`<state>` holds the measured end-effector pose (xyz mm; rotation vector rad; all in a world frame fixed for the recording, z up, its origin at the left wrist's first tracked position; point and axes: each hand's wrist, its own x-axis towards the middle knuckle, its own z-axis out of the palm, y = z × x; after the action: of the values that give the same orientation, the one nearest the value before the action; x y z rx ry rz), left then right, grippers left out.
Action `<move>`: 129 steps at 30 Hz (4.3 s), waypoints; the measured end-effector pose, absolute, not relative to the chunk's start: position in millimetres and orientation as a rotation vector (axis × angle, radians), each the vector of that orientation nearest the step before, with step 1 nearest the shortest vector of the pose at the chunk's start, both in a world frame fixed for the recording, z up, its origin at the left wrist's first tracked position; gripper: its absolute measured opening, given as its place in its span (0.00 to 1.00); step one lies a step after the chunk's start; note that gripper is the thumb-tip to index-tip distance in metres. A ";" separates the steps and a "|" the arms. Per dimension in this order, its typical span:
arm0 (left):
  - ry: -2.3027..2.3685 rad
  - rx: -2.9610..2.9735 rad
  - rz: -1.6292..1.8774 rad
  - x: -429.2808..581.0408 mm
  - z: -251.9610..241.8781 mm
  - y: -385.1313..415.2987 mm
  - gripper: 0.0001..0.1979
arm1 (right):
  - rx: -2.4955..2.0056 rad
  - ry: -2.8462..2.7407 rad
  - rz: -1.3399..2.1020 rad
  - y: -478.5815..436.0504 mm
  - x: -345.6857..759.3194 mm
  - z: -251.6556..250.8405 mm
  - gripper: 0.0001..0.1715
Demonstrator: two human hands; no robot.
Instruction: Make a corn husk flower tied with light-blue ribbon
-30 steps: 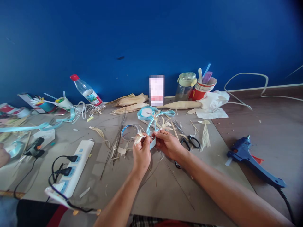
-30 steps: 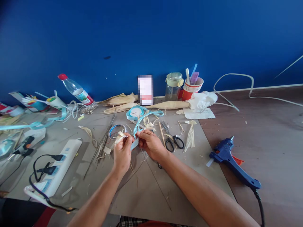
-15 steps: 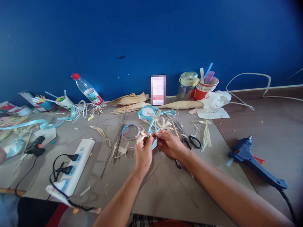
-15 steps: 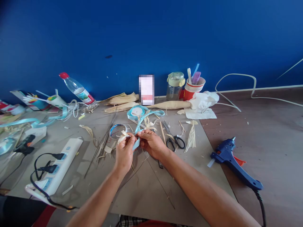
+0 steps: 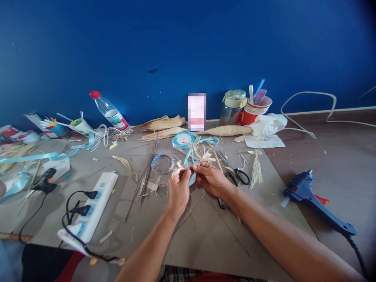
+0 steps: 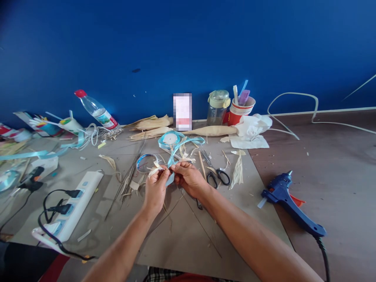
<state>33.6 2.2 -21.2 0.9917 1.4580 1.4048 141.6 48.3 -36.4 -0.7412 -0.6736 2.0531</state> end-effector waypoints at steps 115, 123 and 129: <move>1.076 0.534 1.422 45.3 -14.1 7.0 0.13 | -0.744 -0.611 1.767 39.0 131.9 -26.1 0.24; 1.049 0.459 1.475 41.9 -17.4 6.6 0.14 | -0.727 -0.521 1.920 37.4 133.2 -23.5 0.23; 1.118 0.455 1.464 39.9 -19.2 5.8 0.15 | -0.782 -0.504 1.998 40.2 135.9 -22.8 0.22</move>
<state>39.9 5.8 -19.2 0.4545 1.1183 1.4637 135.9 40.2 -22.8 -0.7818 -0.5039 1.9980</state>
